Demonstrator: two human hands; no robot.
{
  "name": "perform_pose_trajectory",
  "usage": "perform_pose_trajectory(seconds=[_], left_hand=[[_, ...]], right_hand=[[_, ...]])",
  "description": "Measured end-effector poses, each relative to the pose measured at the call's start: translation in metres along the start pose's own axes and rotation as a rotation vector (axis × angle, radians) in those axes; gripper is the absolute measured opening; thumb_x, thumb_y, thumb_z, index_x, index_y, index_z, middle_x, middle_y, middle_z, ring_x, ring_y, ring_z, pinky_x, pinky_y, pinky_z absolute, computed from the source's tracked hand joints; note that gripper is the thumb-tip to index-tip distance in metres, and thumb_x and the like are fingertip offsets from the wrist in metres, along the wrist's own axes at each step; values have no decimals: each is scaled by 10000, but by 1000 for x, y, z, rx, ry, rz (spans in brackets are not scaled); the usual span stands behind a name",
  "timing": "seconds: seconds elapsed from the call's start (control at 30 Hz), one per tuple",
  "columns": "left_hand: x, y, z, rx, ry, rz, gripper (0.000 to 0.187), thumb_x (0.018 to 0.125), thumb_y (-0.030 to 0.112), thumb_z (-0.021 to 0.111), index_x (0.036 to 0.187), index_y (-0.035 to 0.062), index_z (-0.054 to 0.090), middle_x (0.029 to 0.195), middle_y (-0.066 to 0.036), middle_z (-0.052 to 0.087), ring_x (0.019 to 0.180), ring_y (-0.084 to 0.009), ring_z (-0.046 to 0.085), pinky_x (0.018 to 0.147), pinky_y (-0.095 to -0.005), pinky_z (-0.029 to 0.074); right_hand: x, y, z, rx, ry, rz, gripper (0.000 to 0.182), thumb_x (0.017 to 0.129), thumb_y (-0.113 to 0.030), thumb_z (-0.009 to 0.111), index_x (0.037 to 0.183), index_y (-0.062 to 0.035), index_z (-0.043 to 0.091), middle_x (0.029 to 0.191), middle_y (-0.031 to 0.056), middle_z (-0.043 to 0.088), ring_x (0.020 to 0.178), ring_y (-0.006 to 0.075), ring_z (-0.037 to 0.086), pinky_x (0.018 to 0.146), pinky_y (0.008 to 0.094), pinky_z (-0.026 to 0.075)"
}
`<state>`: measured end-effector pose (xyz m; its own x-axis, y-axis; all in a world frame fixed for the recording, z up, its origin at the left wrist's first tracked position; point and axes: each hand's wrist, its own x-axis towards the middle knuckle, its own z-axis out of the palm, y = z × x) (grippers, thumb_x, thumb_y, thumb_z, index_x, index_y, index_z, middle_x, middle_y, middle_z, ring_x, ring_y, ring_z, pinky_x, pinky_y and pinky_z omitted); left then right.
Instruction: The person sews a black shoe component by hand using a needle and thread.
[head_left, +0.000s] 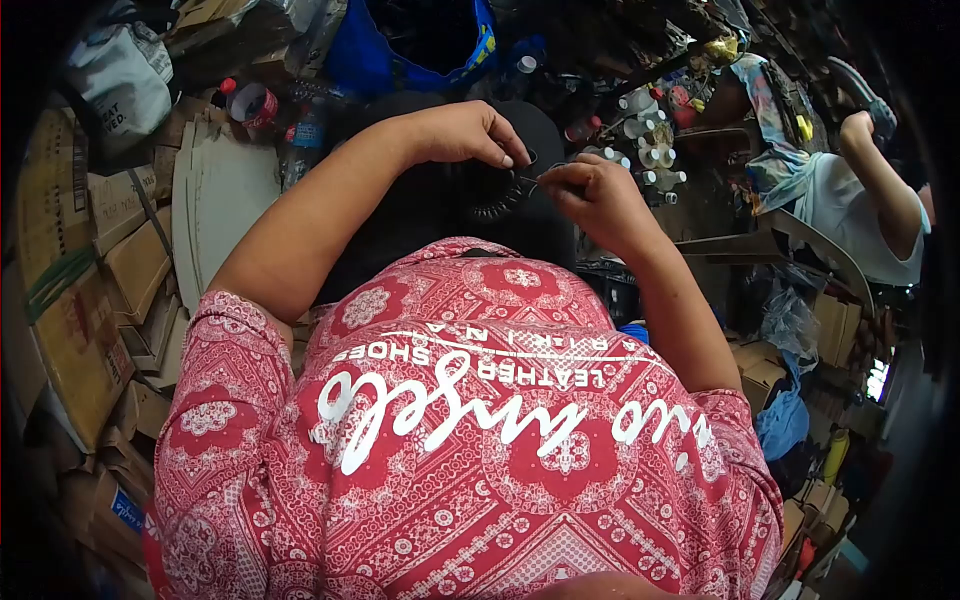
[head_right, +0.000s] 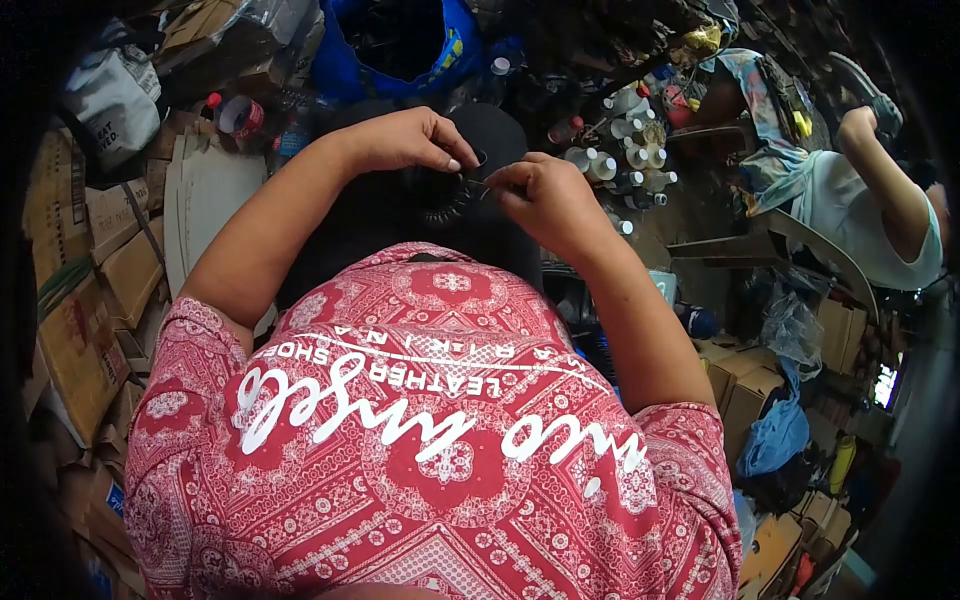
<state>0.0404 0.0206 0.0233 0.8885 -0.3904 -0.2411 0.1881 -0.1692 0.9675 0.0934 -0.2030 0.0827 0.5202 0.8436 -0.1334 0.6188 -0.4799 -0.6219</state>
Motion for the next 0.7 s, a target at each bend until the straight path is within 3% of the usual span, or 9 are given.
perform_pose_trajectory(seconds=[0.23, 0.43, 0.57, 0.7], left_hand=[[1, -1, -1, -17, -23, -7, 283, 793, 66, 640, 1070, 16, 670, 1009, -84, 682, 947, -148, 613, 902, -270, 439], [6, 0, -2, -19, -33, -40, 275, 790, 80, 651, 1055, 9, 673, 995, -82, 684, 940, -141, 612, 891, -271, 441], [12, -2, -1, 49, -56, -4, 269, 799, 105, 659, 1053, 19, 676, 975, -77, 680, 935, -152, 608, 885, -274, 442], [13, -7, -1, 155, -58, 53, 266, 805, 111, 669, 1061, 43, 678, 943, -69, 658, 933, -172, 598, 887, -282, 441]], right_hand=[[1, -7, 1, -135, 34, -21, 161, 753, -103, 635, 891, -63, 708, 831, 137, 636, 783, 295, 630, 697, 355, 503], [0, 1, 9, -3, 66, -25, 150, 758, -90, 660, 901, -85, 704, 790, 115, 622, 771, 279, 625, 686, 350, 500], [7, 4, 6, -81, 38, -77, 158, 754, -77, 667, 908, -85, 700, 778, 110, 599, 764, 274, 617, 684, 339, 498], [12, 28, 3, 108, -78, -17, 160, 789, -53, 659, 934, -101, 707, 823, 69, 589, 816, 190, 616, 732, 303, 487]])
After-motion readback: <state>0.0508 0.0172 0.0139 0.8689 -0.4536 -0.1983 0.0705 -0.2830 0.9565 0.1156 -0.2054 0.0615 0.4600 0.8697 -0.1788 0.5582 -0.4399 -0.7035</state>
